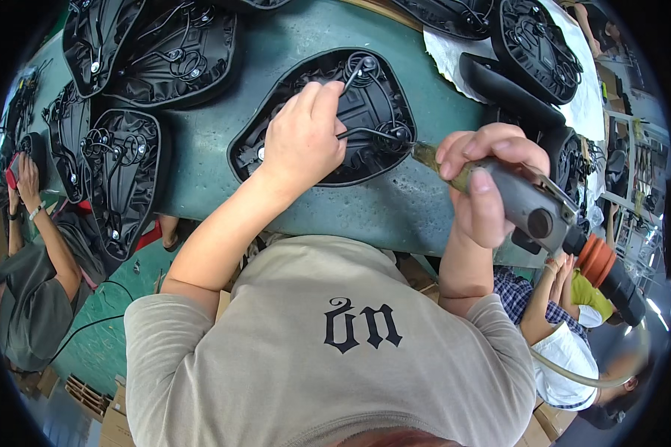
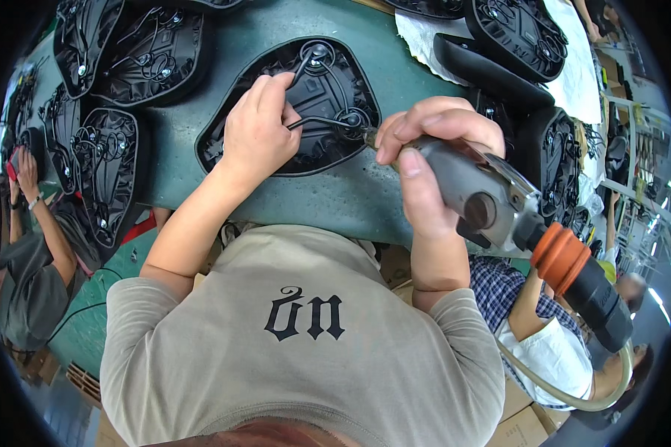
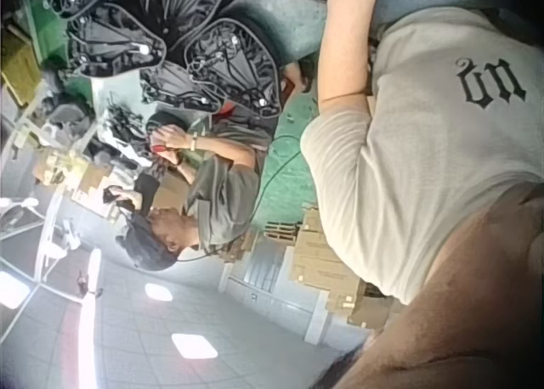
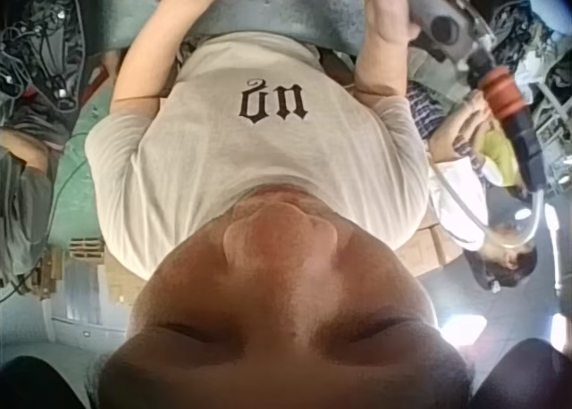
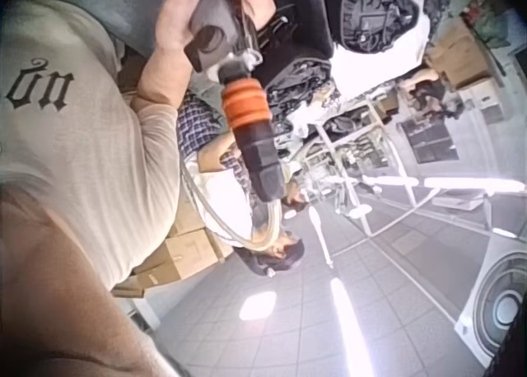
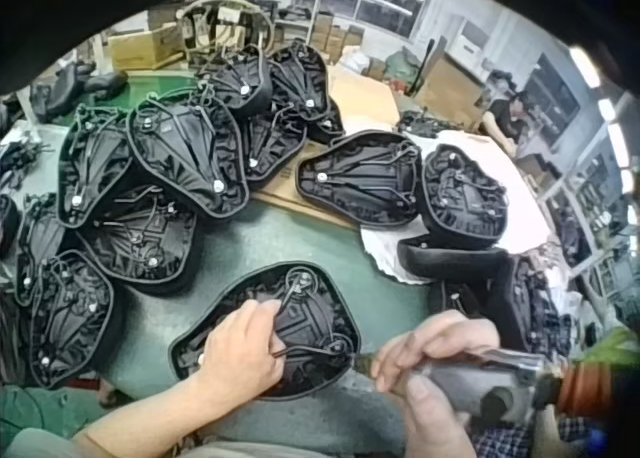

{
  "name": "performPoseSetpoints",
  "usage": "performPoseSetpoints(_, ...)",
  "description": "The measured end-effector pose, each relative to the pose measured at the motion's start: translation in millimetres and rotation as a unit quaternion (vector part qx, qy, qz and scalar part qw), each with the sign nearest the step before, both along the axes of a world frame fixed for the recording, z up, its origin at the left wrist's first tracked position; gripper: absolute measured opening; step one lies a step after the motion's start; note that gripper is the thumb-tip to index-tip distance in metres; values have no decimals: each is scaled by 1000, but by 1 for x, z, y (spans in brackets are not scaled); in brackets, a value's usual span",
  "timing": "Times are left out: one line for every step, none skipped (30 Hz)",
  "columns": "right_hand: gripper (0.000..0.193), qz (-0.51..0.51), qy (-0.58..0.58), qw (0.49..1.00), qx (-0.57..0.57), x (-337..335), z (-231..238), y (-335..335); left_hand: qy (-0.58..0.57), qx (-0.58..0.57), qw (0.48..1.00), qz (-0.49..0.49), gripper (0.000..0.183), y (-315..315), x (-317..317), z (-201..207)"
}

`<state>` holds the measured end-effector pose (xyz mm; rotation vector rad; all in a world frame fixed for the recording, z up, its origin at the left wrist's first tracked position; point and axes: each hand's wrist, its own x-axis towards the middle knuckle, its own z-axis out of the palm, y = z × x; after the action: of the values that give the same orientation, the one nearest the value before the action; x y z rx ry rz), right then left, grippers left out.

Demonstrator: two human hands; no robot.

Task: The person assembles bicycle saddles by fitting metal rail brackets onto the saddle bases and fastening them with screws using a pneumatic screwdriver, setting the finished saddles aside.

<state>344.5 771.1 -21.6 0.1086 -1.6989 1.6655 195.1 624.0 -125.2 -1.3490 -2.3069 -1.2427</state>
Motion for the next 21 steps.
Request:
performPoseSetpoints(33, 6, -1, 1000, 15, -1, -2, 1, 6, 1, 1000, 3, 50, -1, 1, 0)
performPoseSetpoints(35, 12, -1, 999, 30, -2, -4, 2, 11, 3, 1000, 6, 50, -1, 2, 1)
performPoseSetpoints(35, 17, -4, 999, 28, -4, -2, 0, 8, 1, 1000, 11, 50, -2, 2, 1)
performPoseSetpoints(35, 3, -8, 1000, 9, -8, 1, -3, 3, 2, 1000, 9, 50, -2, 2, 1)
performPoseSetpoints(35, -10, -14, 1000, -10, -10, 4, -6, -2, 2, 1000, 9, 50, -3, 2, 1)
performPoseSetpoints(35, 1, -17, 1000, -11, -9, 4, -7, -5, 1, 1000, 20, 50, -3, 2, 2)
performPoseSetpoints(36, -16, -9, 1000, -5, -7, 4, -8, -4, -17, 1000, 4, 50, -3, 2, 2)
performPoseSetpoints(36, -28, 1, 1000, -1, -6, 2, -8, -3, -38, 999, -6, 51, -5, 1, 1)
performPoseSetpoints(36, -20, 0, 1000, 10, -5, -1, -6, 7, -21, 1000, 1, 49, -4, 0, -3)
performPoseSetpoints(36, -17, -6, 1000, 16, -5, 2, -7, 3, -23, 1000, 12, 49, -4, 1, -4)
performPoseSetpoints(36, -17, -6, 1000, 9, -6, 1, -8, 0, -7, 1000, 12, 49, -4, 1, -4)
performPoseSetpoints(36, -17, -7, 1000, 3, -8, 0, -8, -4, 9, 1000, 12, 50, -6, 0, -4)
performPoseSetpoints(36, -8, -12, 1000, 2, -8, -1, -8, -8, -1, 1000, 7, 51, -7, 1, -5)
performPoseSetpoints(37, -10, -8, 1000, 12, -9, -2, -7, -13, -2, 1000, 16, 51, -7, 1, -5)
performPoseSetpoints(37, -12, -3, 1000, 22, -9, -2, -7, -16, -4, 1000, 11, 52, -7, 1, -5)
performPoseSetpoints(37, -5, -6, 1000, 22, -8, -3, -6, -17, -6, 1000, 3, 52, -7, 1, -5)
performPoseSetpoints(37, 3, -1, 999, 42, -8, -4, -6, -14, -9, 1000, 6, 53, -7, 1, -6)
performPoseSetpoints(37, 12, 5, 998, 61, -8, -6, -5, -17, -9, 1000, 13, 53, -8, 2, -7)
performPoseSetpoints(36, 15, 3, 998, 65, -10, -10, -6, -19, -4, 1000, 10, 53, -8, 2, -8)
performPoseSetpoints(36, 20, 2, 998, 65, -12, -11, -5, -20, 1, 1000, 7, 53, -8, 2, -9)
performPoseSetpoints(35, 24, 7, 998, 50, -13, -11, -4, -21, 0, 1000, 11, 53, -8, 3, -10)
